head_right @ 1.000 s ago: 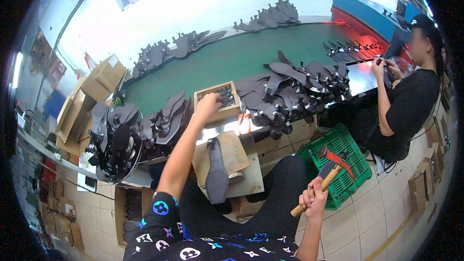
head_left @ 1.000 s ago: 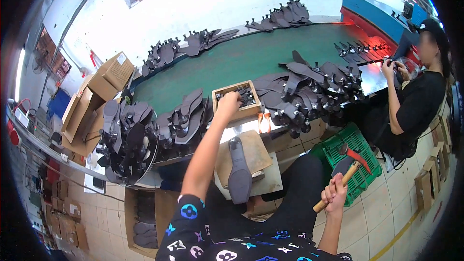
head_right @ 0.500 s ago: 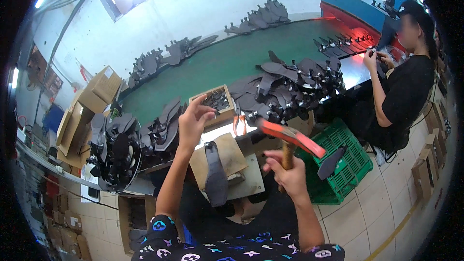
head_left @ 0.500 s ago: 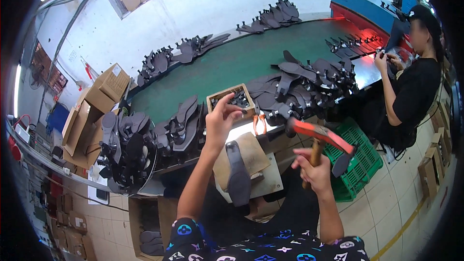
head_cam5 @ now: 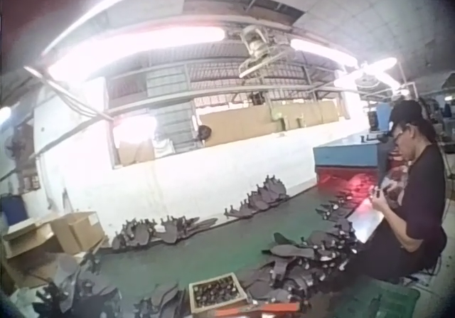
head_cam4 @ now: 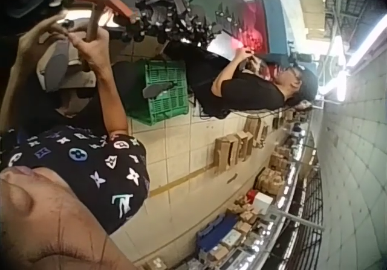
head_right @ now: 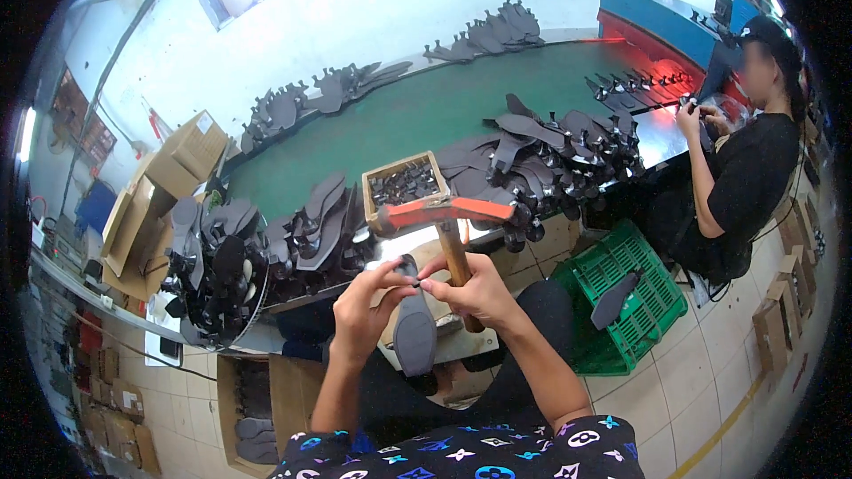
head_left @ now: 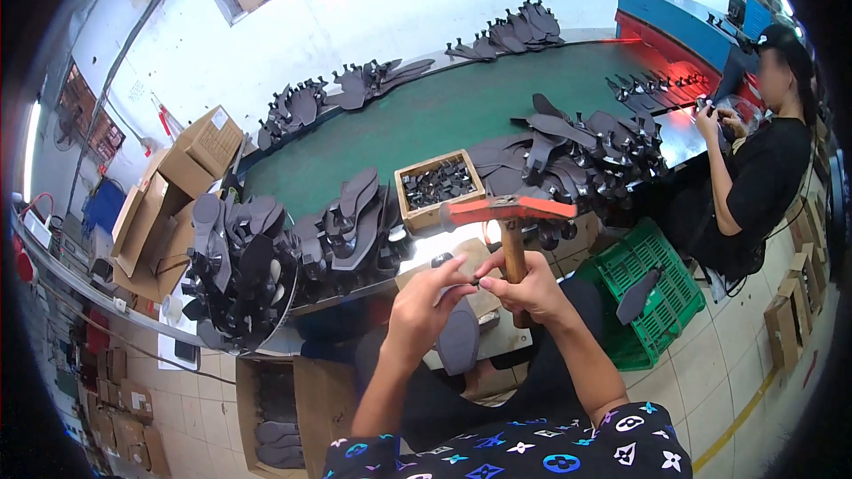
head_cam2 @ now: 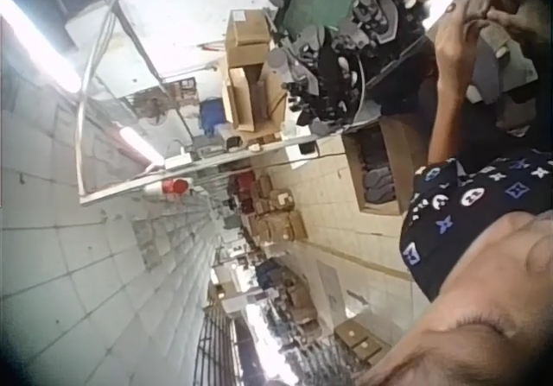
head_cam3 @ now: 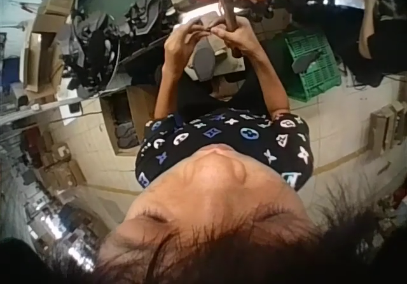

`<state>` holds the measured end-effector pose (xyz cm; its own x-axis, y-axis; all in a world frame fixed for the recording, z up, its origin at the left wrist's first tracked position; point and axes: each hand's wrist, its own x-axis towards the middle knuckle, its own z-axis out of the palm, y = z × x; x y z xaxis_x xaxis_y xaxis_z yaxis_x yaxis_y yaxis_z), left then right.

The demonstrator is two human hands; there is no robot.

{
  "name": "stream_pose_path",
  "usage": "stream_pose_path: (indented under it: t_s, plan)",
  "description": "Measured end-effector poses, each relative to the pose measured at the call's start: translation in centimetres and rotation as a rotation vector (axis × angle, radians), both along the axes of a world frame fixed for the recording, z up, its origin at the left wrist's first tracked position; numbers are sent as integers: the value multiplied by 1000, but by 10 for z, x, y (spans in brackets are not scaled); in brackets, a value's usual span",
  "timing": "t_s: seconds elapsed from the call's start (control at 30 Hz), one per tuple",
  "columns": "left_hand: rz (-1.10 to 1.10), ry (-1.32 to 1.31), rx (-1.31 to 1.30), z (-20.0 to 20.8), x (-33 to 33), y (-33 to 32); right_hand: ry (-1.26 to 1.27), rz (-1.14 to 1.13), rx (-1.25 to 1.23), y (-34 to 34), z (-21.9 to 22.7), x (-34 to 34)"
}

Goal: Assembling shoe components by hammering a buckle and strap onto a sole.

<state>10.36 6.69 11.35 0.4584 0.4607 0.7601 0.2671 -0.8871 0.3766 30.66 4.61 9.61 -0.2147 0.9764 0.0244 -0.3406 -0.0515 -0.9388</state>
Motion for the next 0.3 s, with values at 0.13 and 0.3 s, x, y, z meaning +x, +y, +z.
stream_pose_path:
  t_s: [0.13,0.3]
  plan:
    - [465,-129,-476,-54,-16,20,-18,-60,92,24,-18,-15]
    - [242,39,-624,-107,-23,79,-294,-49,143,68,-19,-24]
